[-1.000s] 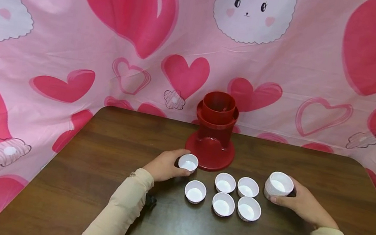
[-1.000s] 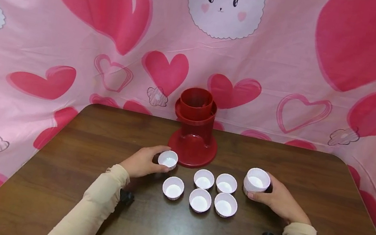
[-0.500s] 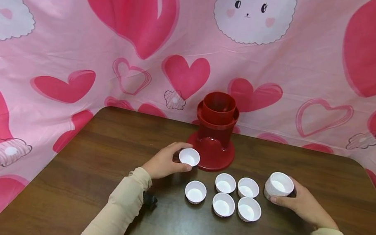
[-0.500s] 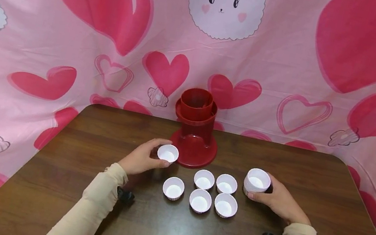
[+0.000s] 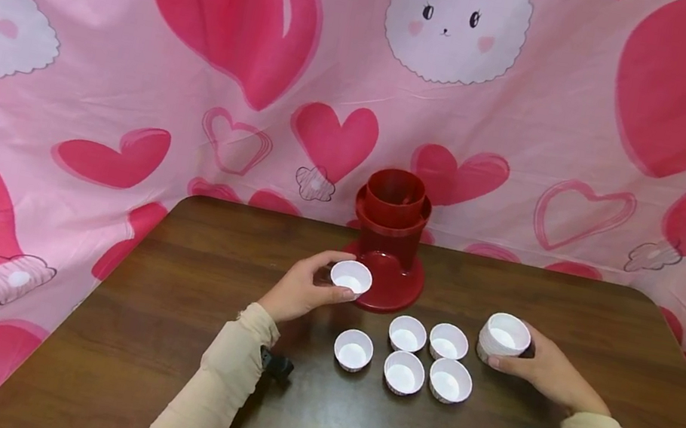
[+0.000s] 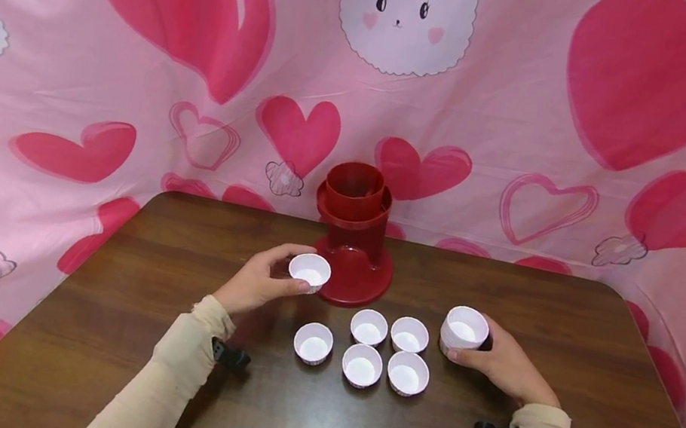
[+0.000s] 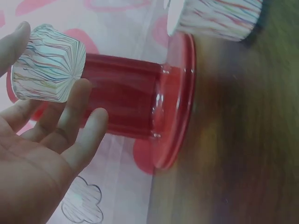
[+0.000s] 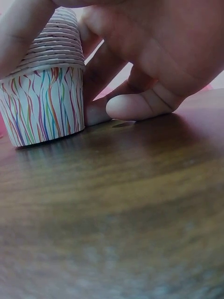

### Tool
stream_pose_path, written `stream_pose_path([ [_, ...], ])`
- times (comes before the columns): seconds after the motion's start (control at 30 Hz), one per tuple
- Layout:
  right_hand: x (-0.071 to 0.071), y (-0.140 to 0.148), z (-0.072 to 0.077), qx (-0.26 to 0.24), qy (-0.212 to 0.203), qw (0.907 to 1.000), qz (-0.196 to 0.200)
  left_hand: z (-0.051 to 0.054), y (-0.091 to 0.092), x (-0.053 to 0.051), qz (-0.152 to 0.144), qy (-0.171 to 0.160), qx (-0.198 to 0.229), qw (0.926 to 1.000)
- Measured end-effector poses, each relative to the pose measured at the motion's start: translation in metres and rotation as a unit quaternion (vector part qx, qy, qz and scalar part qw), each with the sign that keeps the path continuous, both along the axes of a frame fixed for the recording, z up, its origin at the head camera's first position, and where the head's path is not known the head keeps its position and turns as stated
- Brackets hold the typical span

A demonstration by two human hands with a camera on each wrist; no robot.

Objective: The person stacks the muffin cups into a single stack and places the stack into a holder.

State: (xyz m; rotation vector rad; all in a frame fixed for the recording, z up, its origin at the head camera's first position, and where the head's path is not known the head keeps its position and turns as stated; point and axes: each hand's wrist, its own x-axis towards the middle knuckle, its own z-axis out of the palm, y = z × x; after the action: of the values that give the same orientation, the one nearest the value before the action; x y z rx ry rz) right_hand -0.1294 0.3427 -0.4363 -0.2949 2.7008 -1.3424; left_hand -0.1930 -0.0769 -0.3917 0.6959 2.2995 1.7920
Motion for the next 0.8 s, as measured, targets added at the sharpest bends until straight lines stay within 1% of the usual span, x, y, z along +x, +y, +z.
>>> stream_pose_path([
  [0.23, 0.001, -0.001, 0.0, 0.0, -0.017, 0.9998, -0.005, 0.01, 0.015, 0.004, -0.005, 0.007, 0.002, 1.0],
  [0.43, 0.001, -0.001, 0.002, -0.006, 0.003, 0.9999, 0.008, 0.015, 0.027, 0.005, -0.022, 0.025, 0.012, 0.9994],
  [0.53, 0.001, -0.002, 0.004, -0.016, 0.01, 0.9997, 0.013, 0.016, 0.034, 0.004, -0.028, 0.024, 0.014, 0.9992],
  [0.67, 0.001, -0.002, 0.005, -0.019, 0.01, 0.9997, 0.012, 0.018, 0.044, 0.005, -0.035, 0.026, 0.005, 0.9991],
  [0.8, 0.002, -0.002, 0.004, -0.013, 0.011, 0.9998, 0.01, 0.02, 0.055, 0.007, -0.04, 0.012, 0.002, 0.9991],
])
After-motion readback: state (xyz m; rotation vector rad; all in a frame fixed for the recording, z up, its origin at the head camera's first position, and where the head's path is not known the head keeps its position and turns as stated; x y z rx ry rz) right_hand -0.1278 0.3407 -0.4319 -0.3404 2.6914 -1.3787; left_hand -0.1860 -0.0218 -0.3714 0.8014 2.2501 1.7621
